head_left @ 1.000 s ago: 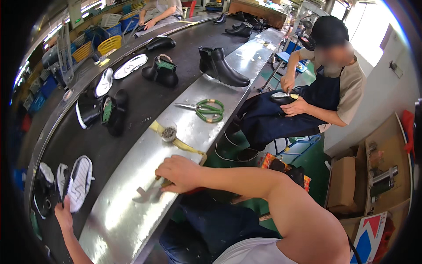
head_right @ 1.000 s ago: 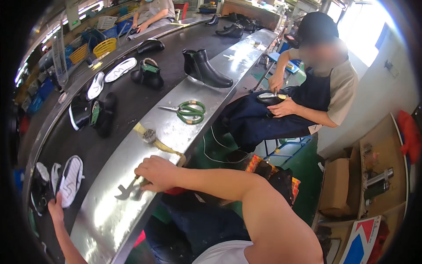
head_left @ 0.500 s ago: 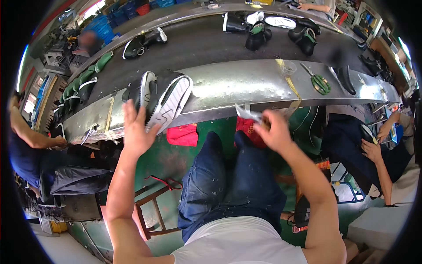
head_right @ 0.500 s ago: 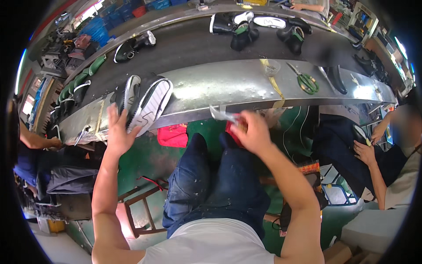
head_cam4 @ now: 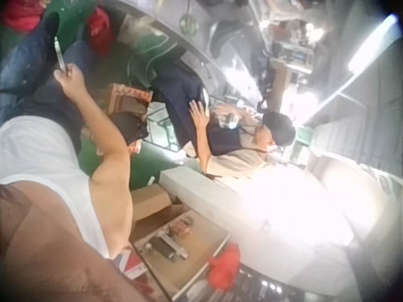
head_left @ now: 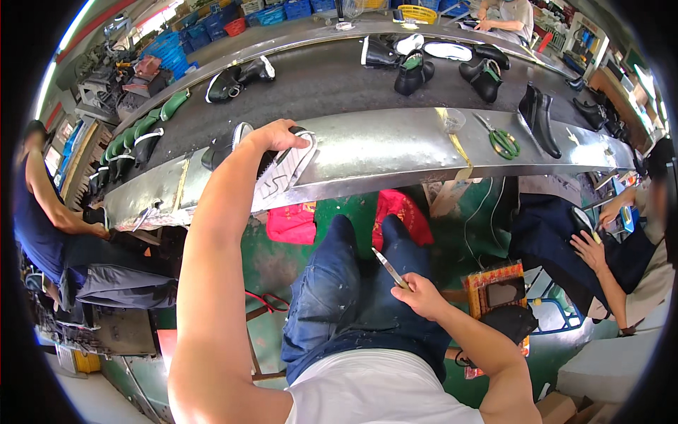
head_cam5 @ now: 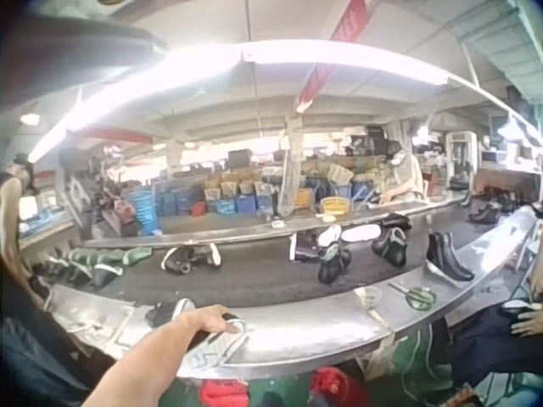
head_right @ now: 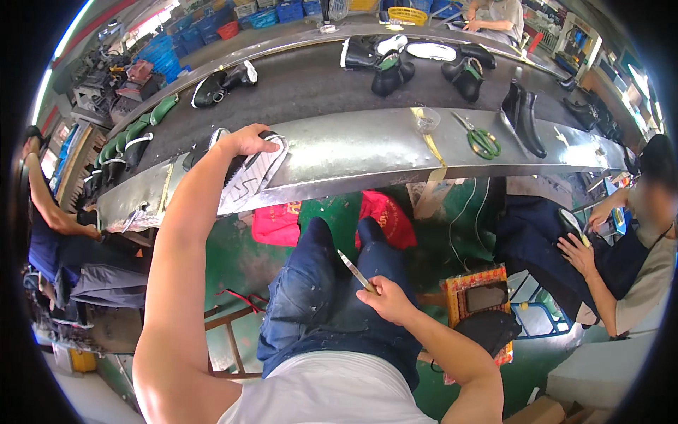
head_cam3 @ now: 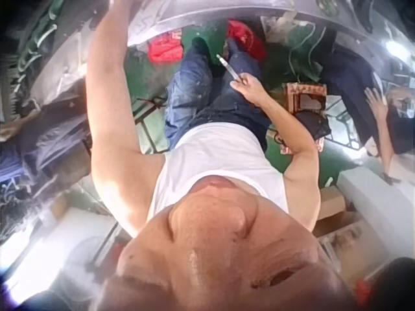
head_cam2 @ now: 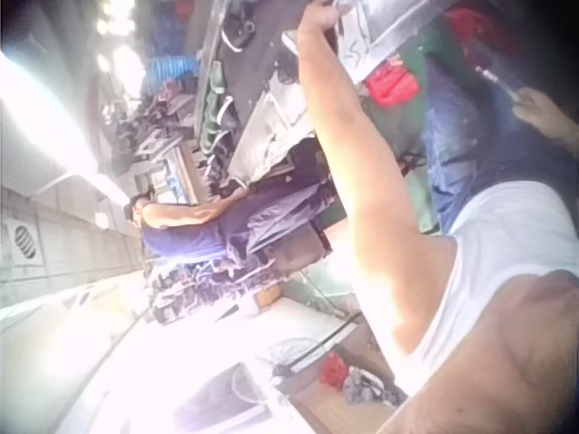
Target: Assembling shoes by pulling the upper material around a last or sole using pliers.
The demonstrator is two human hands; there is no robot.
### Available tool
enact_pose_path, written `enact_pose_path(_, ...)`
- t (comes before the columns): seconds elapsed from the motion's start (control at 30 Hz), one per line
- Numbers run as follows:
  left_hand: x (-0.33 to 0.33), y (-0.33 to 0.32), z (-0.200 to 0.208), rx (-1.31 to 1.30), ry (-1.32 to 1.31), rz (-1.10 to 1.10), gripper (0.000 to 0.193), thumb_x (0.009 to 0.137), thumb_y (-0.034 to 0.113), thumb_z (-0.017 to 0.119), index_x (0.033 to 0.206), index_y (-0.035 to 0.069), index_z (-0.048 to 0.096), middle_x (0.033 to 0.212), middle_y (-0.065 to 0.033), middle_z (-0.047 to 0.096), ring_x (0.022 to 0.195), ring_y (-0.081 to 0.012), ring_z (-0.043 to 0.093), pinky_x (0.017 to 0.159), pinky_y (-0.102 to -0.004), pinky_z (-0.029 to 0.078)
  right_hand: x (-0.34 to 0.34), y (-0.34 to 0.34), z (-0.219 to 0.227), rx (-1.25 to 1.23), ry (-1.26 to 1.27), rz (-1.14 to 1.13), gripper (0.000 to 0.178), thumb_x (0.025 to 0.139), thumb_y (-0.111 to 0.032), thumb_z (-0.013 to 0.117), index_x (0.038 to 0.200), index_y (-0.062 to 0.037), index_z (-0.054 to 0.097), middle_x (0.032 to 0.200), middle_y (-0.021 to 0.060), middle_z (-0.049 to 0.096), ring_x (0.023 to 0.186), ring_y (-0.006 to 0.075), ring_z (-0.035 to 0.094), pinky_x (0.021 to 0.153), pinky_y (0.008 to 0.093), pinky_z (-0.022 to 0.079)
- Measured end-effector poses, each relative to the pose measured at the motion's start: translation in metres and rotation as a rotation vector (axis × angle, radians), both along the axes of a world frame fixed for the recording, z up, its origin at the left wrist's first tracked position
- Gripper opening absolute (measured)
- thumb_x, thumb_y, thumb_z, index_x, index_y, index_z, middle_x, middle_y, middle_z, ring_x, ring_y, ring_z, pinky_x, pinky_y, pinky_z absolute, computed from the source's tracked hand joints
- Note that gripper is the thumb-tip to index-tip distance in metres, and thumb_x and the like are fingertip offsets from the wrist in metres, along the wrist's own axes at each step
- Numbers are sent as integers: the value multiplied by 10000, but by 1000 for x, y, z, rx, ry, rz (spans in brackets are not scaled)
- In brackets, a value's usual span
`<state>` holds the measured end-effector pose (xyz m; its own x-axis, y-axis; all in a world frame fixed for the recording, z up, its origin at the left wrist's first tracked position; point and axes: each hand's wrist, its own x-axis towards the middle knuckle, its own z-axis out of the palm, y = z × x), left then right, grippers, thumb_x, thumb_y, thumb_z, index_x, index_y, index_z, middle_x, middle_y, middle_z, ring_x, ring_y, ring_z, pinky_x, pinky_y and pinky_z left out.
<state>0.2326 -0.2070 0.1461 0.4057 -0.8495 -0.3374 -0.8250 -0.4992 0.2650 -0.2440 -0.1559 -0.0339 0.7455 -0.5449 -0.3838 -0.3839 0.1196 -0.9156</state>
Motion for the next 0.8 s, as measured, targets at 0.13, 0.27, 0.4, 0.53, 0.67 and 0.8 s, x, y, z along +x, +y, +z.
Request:
enact_pose_path(0.13,0,36,-1,-295,326,58,802,788,391,775,1414,-3,467,1324,-180,589,1210,-295,570,1042,-364,428,-7,5,4,87,-35,8,262,909,-253,706,983,-29,593,785,-12,513,720,94,461,661,269,398)
enact_pose_path(0.27,-43,89,-33,-785,596,-130,729,832,324,754,1431,46,446,1464,-165,419,1349,-258,424,1110,-356,355,-14,-2,13,209,-68,38,242,915,-205,682,1045,-44,555,828,-3,547,660,73,484,587,232,403)
enact_pose_path(0.4,-170,145,-87,-1146,420,-192,924,792,474,731,1496,9,354,1573,-225,259,1478,-370,214,1192,-467,183,-19,-9,32,168,-70,20,239,935,-144,632,1126,-46,527,917,13,596,725,69,540,594,214,445)
enact_pose_path(0.53,-244,168,-176,-1047,587,-144,1090,793,318,762,1548,-54,70,1606,-241,129,1506,-364,73,1204,-442,65,-19,2,34,56,-48,-30,257,978,-193,592,1145,-4,547,934,60,655,805,109,603,728,264,493)
enact_pose_path(0.67,-233,163,-189,-934,794,-80,797,843,271,727,1504,67,332,1586,-206,163,1476,-343,197,1175,-425,229,-31,14,51,-110,61,112,299,969,-219,597,1163,8,575,883,77,667,778,123,615,743,286,500)
enact_pose_path(0.8,-237,159,-181,-799,1036,-110,731,881,213,692,1503,77,333,1618,-171,136,1490,-301,188,1174,-409,238,-26,21,69,-139,77,253,336,963,-196,591,1252,-25,575,851,101,638,757,167,586,743,320,483)
